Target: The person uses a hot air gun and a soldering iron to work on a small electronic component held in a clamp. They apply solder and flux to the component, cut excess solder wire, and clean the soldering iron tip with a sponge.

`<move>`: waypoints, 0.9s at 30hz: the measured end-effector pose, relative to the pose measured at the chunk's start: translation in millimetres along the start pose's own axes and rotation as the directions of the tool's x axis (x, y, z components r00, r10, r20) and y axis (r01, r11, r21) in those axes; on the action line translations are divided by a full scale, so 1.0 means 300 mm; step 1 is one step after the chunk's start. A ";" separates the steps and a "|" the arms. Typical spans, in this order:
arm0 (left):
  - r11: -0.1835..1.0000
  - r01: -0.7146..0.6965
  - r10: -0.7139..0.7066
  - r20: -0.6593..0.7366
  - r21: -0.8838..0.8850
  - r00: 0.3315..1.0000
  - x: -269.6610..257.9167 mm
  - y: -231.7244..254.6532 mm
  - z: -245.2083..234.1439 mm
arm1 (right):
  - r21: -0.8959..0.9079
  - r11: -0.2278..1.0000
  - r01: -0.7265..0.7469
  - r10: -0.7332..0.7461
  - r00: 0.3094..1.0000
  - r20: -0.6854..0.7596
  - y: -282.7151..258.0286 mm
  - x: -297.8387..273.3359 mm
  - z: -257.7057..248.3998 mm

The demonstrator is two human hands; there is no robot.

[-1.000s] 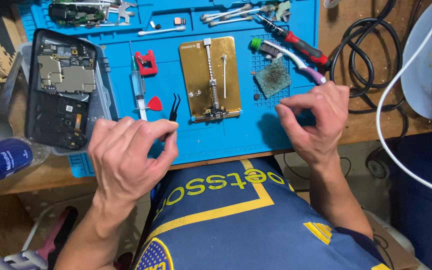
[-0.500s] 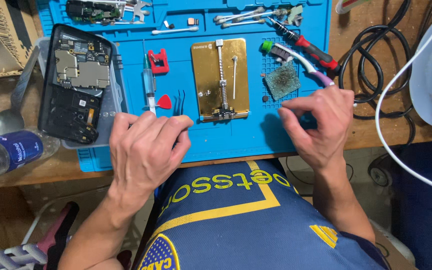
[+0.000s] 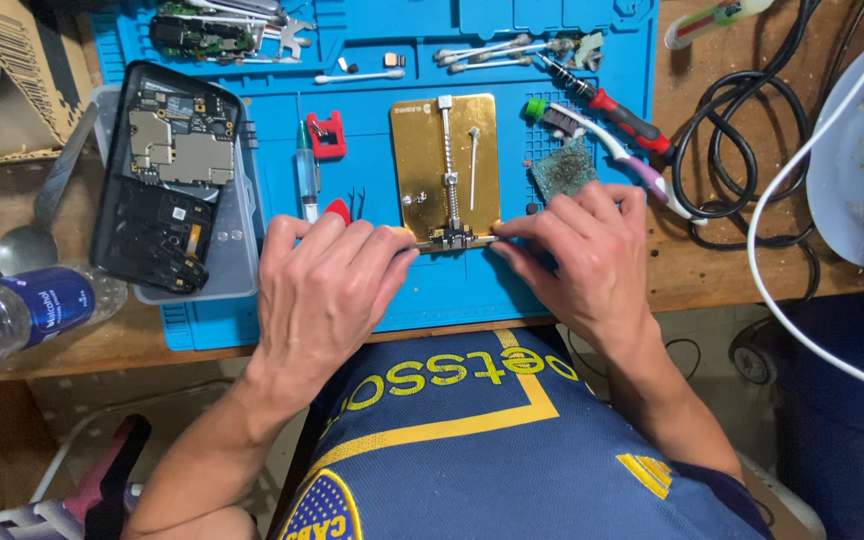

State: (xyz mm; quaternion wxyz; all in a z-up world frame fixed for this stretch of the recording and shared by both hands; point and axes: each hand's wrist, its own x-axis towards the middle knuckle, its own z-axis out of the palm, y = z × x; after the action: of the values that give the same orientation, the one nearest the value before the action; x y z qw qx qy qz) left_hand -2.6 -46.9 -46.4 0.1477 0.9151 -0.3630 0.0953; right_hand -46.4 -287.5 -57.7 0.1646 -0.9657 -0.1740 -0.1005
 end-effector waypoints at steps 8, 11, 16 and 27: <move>0.999 -0.033 0.033 -0.024 -0.032 0.999 -0.006 0.000 -0.001 | 0.030 1.000 -0.006 0.005 0.999 0.034 -0.009 -0.009 -0.018; 0.997 -0.056 0.055 -0.016 -0.061 0.998 -0.010 -0.002 0.000 | 0.037 0.999 0.013 -0.014 0.999 0.048 0.000 -0.014 -0.022; 0.993 -0.066 0.066 0.000 -0.101 0.998 -0.025 -0.005 0.012 | 0.049 0.998 0.037 -0.040 0.996 0.073 0.004 -0.018 -0.032; 0.977 -0.085 0.067 -0.097 -0.196 0.993 -0.034 -0.008 0.048 | 0.279 0.959 -0.046 0.047 0.999 0.004 -0.007 -0.002 -0.024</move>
State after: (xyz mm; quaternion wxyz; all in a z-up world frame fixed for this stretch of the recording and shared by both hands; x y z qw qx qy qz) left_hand -7.3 -43.5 -63.4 0.2511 0.8759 -0.3984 0.1052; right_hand -48.7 -288.3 -50.4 0.3016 -0.9365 -0.1636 -0.0723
